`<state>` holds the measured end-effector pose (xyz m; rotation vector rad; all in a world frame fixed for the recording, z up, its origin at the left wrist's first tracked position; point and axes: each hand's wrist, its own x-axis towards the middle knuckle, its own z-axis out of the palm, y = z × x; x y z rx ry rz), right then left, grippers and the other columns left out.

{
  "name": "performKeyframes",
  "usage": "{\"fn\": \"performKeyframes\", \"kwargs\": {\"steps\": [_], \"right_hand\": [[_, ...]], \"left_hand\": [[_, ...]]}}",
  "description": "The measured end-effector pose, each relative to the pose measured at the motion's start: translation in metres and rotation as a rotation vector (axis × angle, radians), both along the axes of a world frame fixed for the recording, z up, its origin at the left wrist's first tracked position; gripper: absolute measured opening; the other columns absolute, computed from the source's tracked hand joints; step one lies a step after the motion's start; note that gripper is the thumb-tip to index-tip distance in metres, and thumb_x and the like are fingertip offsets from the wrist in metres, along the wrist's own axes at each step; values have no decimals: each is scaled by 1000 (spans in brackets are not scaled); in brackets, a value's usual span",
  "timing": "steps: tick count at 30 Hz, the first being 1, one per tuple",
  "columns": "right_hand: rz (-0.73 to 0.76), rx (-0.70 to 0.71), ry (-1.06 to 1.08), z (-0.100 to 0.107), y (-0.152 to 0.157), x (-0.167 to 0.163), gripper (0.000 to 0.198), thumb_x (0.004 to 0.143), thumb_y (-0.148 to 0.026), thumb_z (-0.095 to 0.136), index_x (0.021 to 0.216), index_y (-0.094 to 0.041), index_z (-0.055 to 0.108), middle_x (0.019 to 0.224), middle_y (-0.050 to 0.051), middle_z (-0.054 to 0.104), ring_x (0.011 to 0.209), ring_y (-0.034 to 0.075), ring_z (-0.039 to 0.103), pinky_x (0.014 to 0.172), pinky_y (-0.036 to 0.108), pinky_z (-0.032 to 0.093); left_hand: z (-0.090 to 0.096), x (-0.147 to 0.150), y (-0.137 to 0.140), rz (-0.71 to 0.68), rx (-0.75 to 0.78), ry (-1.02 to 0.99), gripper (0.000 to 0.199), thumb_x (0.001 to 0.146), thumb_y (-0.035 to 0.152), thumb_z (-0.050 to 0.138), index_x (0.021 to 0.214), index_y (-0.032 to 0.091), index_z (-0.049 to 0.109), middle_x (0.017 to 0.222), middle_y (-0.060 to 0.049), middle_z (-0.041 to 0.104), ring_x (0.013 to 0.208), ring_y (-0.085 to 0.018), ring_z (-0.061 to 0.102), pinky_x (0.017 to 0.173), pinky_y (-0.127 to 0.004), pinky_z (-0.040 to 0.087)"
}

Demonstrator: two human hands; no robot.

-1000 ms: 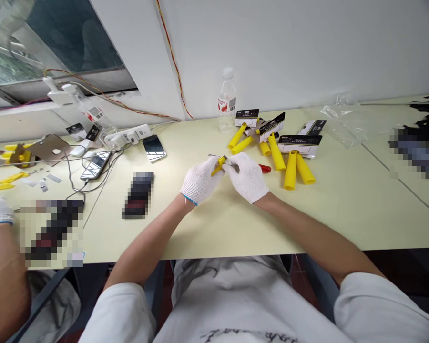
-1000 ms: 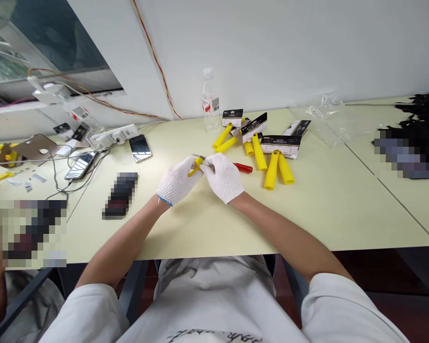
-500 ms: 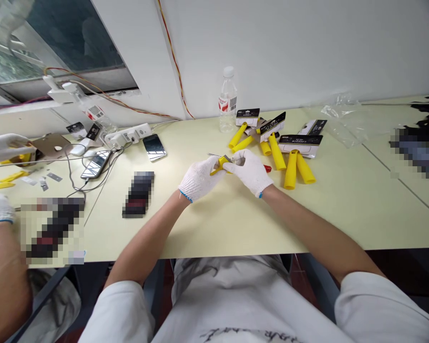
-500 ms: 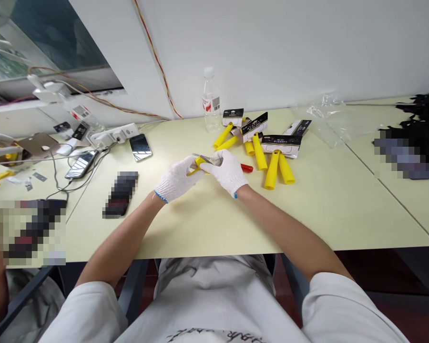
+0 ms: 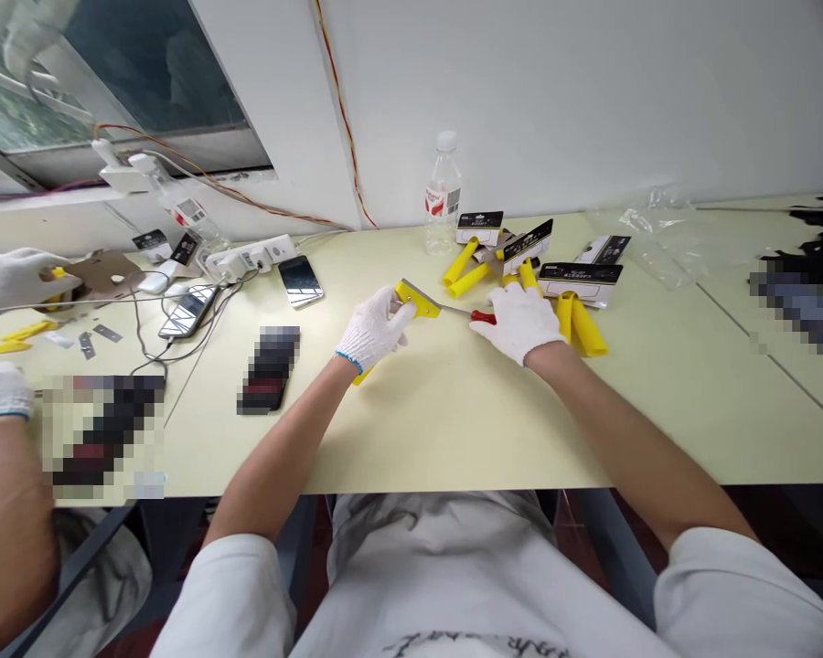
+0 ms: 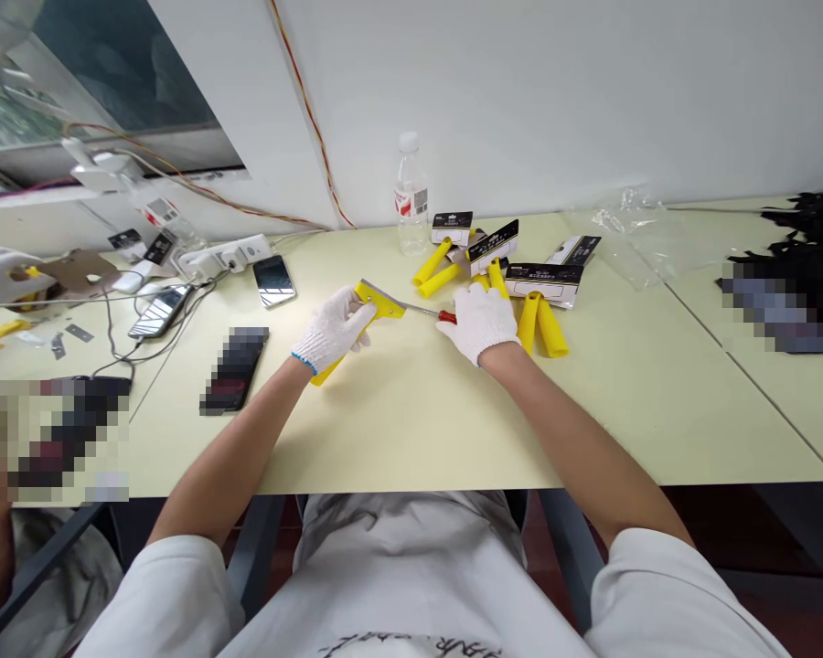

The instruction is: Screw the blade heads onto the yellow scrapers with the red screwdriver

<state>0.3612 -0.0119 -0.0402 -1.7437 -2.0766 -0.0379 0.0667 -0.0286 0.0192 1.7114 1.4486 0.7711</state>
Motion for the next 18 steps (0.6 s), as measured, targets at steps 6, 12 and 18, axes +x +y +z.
{"fn": "performKeyframes", "kwargs": {"steps": [6, 12, 18], "right_hand": [[26, -167, -70, -11, -2, -2, 31, 110, -44, 70, 90, -21, 72, 95, 18, 76, 86, 33, 70, 81, 45, 52], [29, -329, 231, 12, -13, -15, 26, 114, -43, 54, 105, -23, 66, 85, 11, 75, 74, 30, 66, 69, 39, 45], [262, -297, 423, 12, -24, -32, 33, 111, -50, 58, 90, -25, 64, 83, 4, 73, 78, 25, 66, 75, 36, 47]], "left_hand": [[0, -17, 17, 129, 98, 32, 15, 106, 34, 63, 114, 21, 61, 121, -7, 81, 64, -14, 76, 52, -25, 58], [-2, -34, 29, 239, 173, 74, 16, 105, 36, 63, 113, 21, 61, 126, -5, 81, 61, -13, 75, 52, -26, 58], [-10, -39, 34, 278, 199, 106, 12, 105, 33, 63, 109, 22, 61, 116, -3, 82, 62, -14, 75, 57, -27, 60]]}}
